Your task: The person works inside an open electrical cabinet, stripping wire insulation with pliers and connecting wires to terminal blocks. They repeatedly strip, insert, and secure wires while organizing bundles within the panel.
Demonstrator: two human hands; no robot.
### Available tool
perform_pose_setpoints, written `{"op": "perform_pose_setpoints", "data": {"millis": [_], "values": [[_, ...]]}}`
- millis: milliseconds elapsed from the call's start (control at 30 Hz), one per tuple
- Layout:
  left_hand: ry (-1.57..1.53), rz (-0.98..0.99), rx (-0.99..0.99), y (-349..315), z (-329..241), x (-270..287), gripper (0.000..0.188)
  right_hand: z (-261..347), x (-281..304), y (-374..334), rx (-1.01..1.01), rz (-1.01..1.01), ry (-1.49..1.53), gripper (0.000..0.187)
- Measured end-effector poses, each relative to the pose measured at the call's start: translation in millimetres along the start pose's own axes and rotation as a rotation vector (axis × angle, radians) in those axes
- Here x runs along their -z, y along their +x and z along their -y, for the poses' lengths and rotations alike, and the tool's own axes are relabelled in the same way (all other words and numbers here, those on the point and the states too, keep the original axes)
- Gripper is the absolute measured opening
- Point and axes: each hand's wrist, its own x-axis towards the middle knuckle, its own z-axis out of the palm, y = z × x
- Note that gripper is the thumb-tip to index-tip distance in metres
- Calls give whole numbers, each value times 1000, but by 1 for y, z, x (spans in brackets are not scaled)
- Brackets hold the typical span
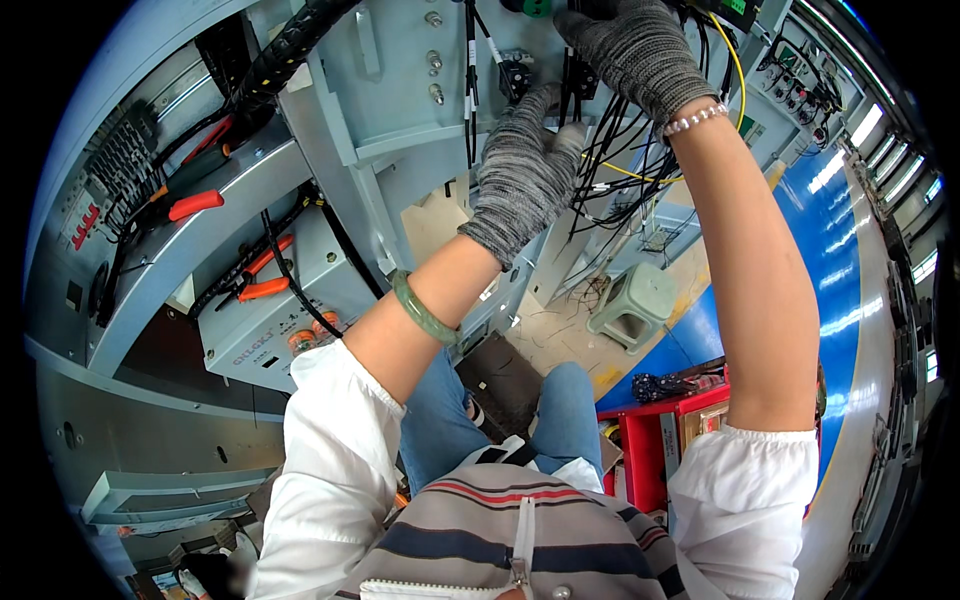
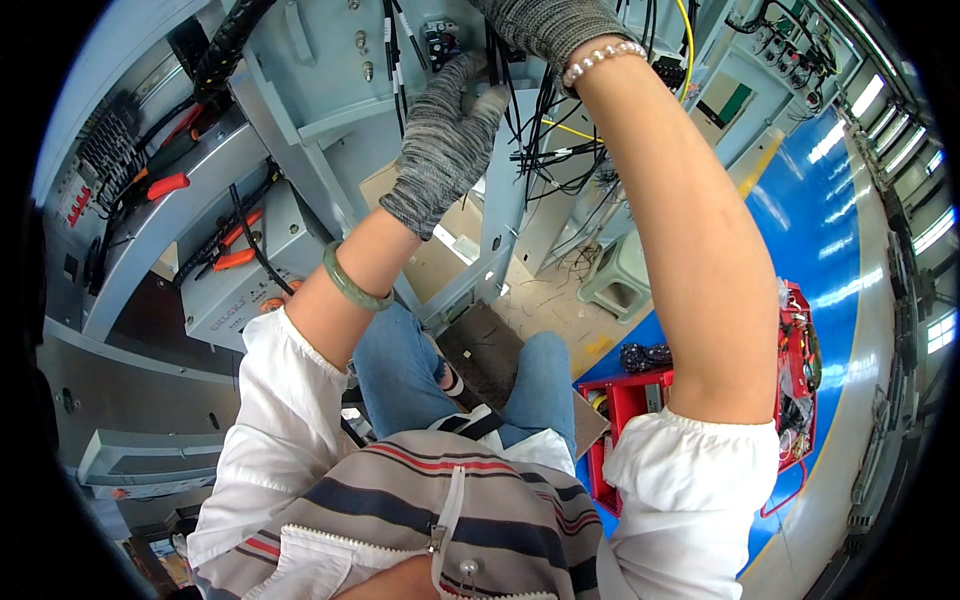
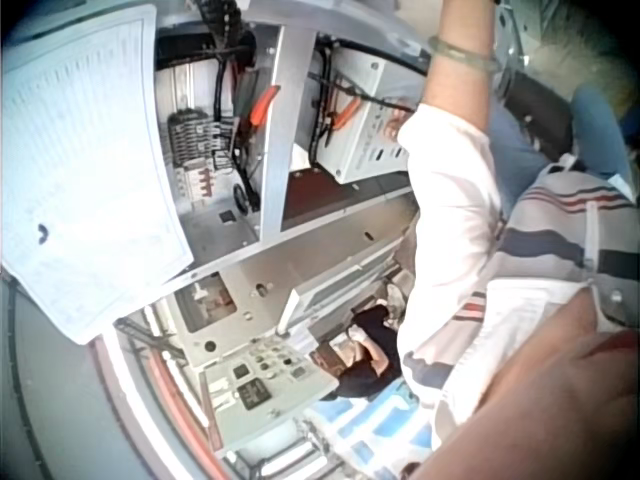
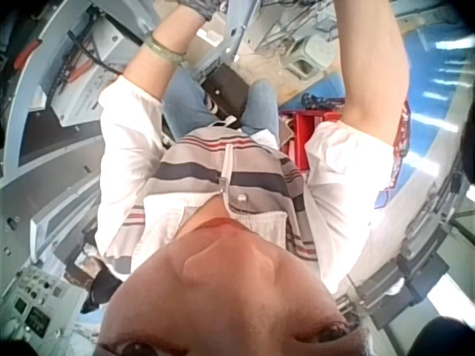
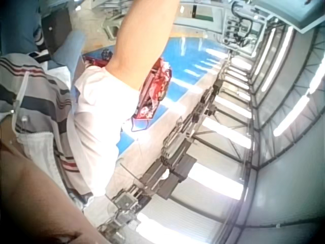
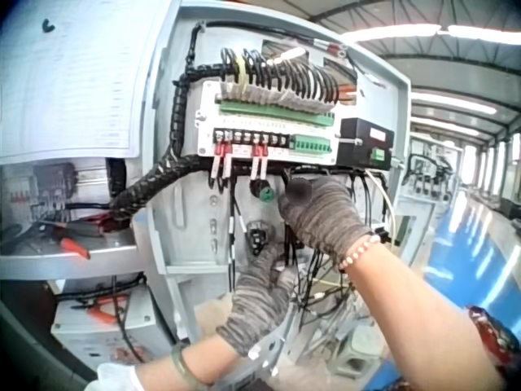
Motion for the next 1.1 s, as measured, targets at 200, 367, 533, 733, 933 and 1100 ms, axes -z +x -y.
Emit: {"op": "perform_pose_setpoints", "data": {"millis": [200,367,533,733,933,1100], "values": [[-99,10,-39,6,6,-7,39,-3,2,-19,-455,116,448,53],[-115,13,-21,15,9,-11,41,-2,7,-18,-448,228,581,50],[-132,46,54,12,1,-12,42,-8,9,-20,-526,215,777,47],[-98,-9,-41,15,8,-14,37,7,3,-20,-508,87,643,45],[-191,-64,-155,13,12,-17,40,12,11,-25,-460,158,702,41],[-84,24,90,-11,-9,-7,45,5,19,-60,-397,109,635,39]]}}
